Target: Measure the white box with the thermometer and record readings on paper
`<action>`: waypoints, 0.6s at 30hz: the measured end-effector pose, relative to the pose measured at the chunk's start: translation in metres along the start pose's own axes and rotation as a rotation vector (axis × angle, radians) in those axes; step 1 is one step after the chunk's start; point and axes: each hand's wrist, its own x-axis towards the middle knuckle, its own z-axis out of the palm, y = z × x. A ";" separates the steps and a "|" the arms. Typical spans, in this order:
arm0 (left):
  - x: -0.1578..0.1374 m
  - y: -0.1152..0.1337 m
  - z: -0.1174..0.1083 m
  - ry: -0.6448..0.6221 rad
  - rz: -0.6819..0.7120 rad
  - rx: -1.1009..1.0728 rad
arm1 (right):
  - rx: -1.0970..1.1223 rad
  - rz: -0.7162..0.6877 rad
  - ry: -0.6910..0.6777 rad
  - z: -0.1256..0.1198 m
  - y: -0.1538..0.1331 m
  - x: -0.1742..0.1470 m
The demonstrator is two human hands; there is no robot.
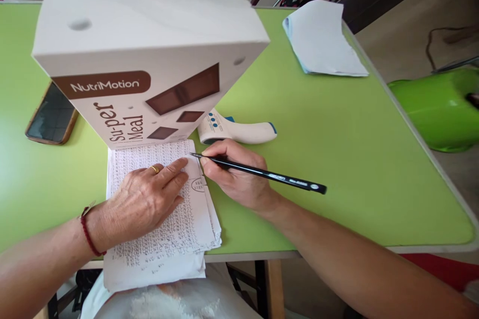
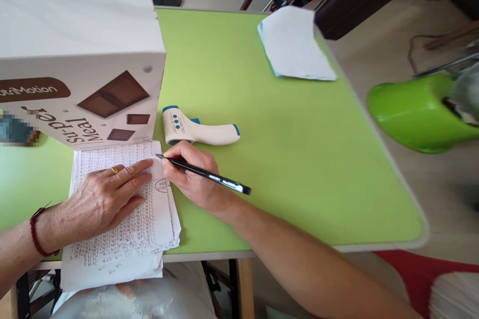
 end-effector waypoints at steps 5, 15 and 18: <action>0.001 0.000 0.000 0.001 0.007 0.013 | 0.008 -0.008 -0.008 -0.001 0.000 0.000; 0.000 0.000 0.000 -0.009 0.009 0.001 | -0.041 0.005 0.029 0.000 0.002 0.000; 0.000 0.000 0.001 -0.006 0.008 0.011 | -0.053 0.000 0.018 -0.001 0.001 0.000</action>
